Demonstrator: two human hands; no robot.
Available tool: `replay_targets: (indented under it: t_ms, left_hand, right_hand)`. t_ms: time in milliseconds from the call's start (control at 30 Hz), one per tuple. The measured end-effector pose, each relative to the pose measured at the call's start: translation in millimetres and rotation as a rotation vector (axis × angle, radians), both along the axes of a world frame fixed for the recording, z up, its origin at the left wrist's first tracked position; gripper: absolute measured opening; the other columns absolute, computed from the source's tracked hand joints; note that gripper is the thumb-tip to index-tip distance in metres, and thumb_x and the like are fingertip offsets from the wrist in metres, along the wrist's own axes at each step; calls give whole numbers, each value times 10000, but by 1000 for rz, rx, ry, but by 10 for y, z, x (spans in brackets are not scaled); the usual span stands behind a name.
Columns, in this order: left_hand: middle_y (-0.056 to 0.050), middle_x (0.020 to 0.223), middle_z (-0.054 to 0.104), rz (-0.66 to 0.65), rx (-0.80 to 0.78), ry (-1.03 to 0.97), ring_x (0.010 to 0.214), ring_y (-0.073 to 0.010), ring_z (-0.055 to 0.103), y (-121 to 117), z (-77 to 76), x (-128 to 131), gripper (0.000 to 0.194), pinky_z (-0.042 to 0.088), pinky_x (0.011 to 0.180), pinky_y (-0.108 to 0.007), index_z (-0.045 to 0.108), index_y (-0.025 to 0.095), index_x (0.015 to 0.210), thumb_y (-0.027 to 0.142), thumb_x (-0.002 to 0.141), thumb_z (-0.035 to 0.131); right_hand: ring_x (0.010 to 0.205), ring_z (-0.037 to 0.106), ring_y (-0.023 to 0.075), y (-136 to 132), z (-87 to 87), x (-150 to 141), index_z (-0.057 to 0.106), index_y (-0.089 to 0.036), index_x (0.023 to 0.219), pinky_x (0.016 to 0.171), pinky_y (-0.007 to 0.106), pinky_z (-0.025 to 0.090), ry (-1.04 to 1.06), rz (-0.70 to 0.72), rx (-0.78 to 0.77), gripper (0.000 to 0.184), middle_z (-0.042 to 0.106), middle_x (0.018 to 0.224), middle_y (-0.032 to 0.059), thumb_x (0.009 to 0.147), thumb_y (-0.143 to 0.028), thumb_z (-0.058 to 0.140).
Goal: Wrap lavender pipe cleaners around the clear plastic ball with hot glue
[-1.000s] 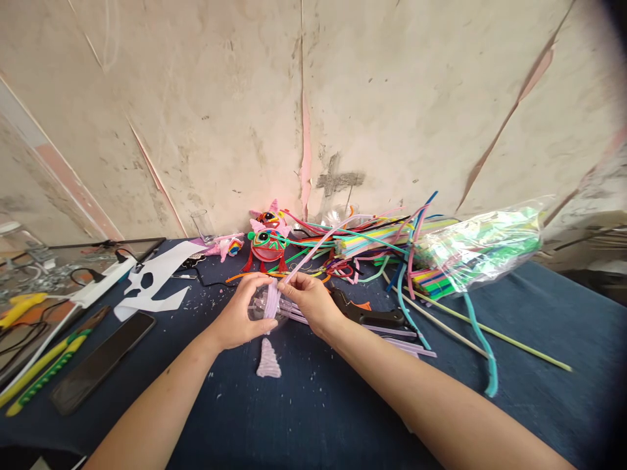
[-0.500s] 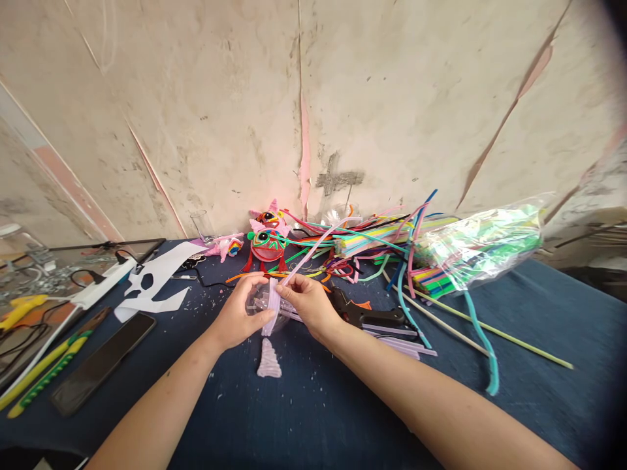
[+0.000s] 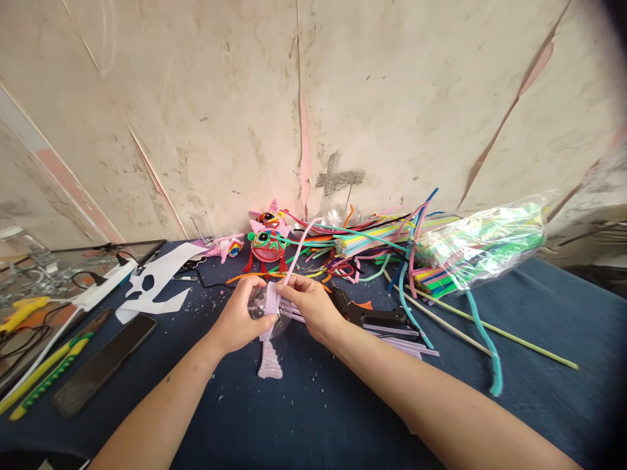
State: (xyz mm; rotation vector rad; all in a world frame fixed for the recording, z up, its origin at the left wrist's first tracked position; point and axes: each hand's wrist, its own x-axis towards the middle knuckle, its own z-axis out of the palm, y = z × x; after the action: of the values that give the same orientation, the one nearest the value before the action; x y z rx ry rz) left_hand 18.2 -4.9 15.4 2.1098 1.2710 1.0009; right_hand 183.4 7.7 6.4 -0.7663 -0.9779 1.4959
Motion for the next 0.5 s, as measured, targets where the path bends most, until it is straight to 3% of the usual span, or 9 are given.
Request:
replay_targets:
  t_ms: [200, 500]
  left_hand:
    - [-77, 1188, 476, -54, 19, 52, 1155, -256, 519, -39, 22, 8, 504, 400, 1043, -446, 458, 227, 1102, 139, 642, 643]
    - [-96, 1257, 471, -52, -11, 62, 1212, -280, 476, -53, 60, -21, 515, 385, 1046, -462, 470, 231, 1135, 213, 667, 684]
  right_hand:
    - [534, 451, 90, 15, -22, -2, 653, -170, 602, 576, 259, 349, 50, 10, -10, 334, 571, 554, -44, 489, -408, 859]
    - [542, 446, 91, 8, -52, -15, 630, -178, 587, 588, 262, 356, 36, 19, -7, 363, 543, 550, -57, 485, -434, 866]
